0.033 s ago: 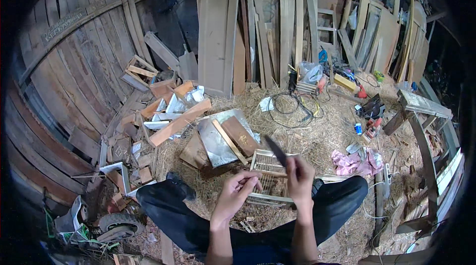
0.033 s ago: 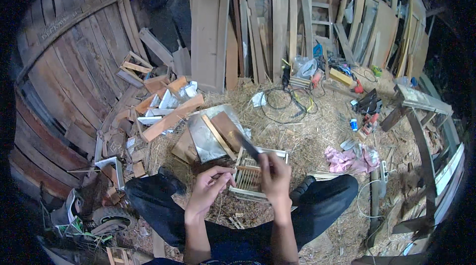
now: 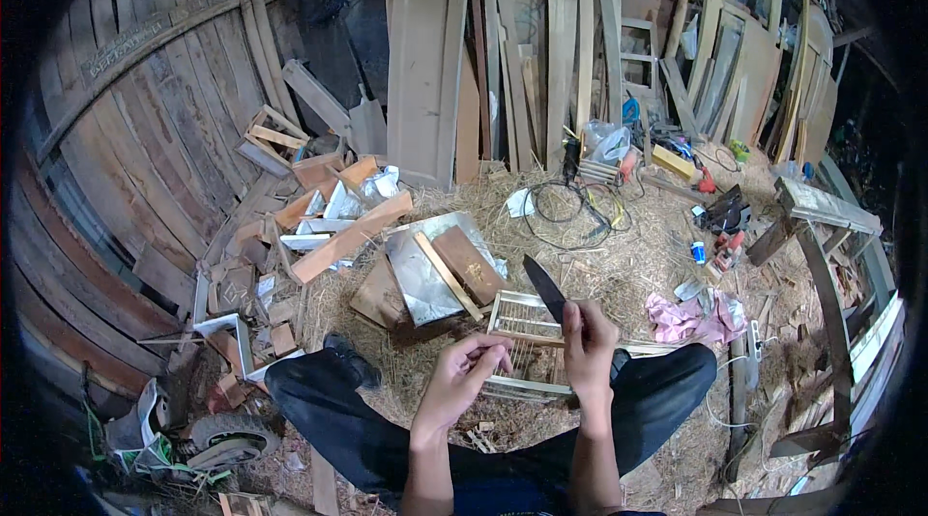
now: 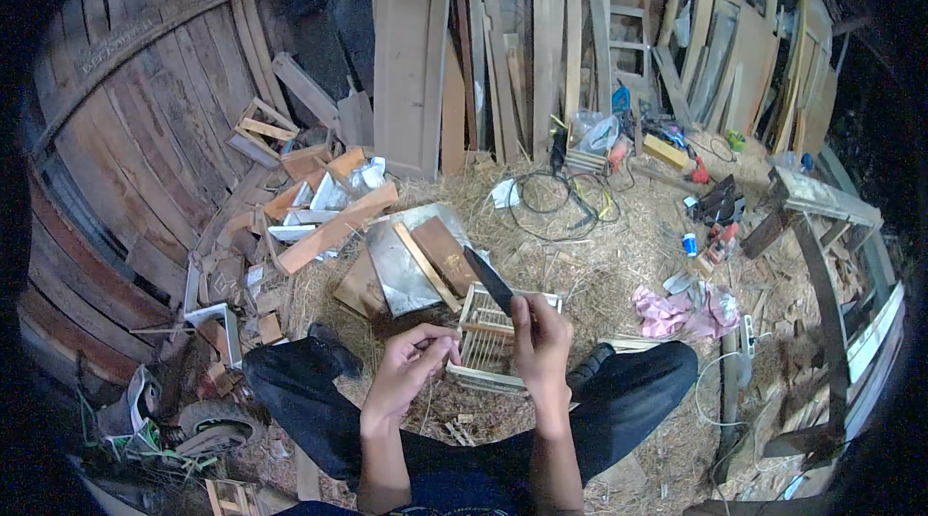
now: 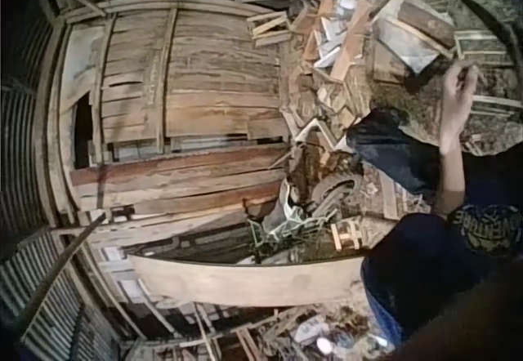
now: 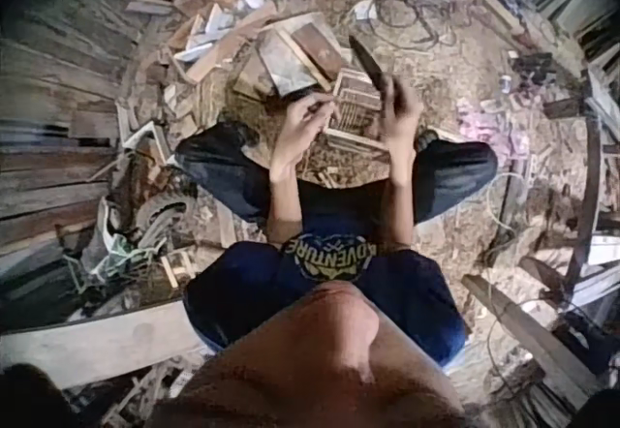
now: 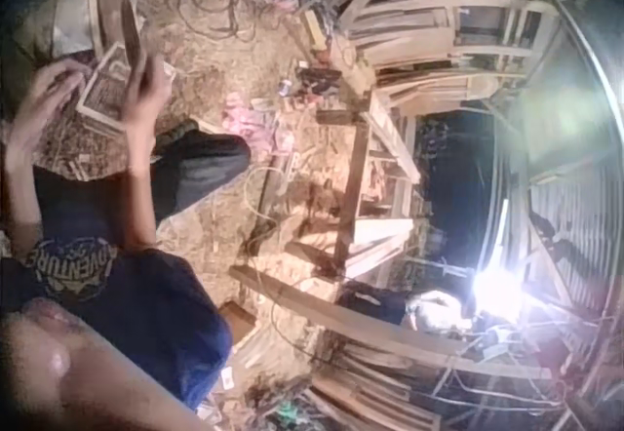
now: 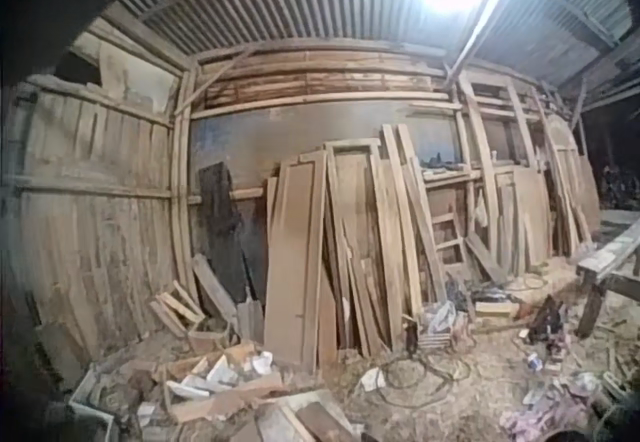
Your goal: The person assembles a small wooden cage by hand, inserting thin wooden rods into a frame and using a knife to shave or carve pieces of wood to fit.
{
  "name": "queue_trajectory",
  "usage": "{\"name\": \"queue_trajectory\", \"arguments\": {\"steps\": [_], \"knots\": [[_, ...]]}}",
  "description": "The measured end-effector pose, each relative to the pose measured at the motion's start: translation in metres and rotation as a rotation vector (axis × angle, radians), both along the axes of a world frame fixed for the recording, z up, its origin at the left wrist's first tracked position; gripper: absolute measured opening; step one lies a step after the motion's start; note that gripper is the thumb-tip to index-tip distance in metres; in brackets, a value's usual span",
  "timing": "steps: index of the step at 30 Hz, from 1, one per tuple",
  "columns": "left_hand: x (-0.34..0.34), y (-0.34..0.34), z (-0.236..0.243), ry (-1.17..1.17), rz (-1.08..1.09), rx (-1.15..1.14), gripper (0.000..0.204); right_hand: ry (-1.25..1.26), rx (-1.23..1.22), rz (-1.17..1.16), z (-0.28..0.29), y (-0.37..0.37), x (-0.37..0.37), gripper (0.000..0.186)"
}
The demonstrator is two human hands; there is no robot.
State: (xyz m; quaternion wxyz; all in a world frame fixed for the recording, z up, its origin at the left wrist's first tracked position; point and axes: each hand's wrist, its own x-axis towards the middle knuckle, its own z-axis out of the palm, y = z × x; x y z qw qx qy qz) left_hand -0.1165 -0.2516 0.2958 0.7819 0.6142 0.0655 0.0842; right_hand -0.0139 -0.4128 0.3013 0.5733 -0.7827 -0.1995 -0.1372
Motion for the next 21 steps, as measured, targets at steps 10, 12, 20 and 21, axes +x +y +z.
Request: {"name": "queue_trajectory", "arguments": {"steps": [10,12,20,21], "knots": [[-0.003,0.004,0.005,0.003,0.009,0.032,0.022,-0.003,0.024,-0.184,-0.011,-0.019,-0.001,0.012],[-0.004,0.003,0.003,-0.006,-0.002,0.061,0.022,-0.116,-0.006,0.052,-0.009,-0.011,-0.013,0.011],[-0.003,-0.002,0.005,-0.018,-0.056,0.005,0.025,-0.201,-0.154,0.116,-0.001,-0.004,-0.012,0.011],[-0.003,-0.002,0.007,0.012,-0.047,-0.010,0.025,-0.231,-0.222,0.123,-0.001,-0.006,-0.012,0.012]]}}
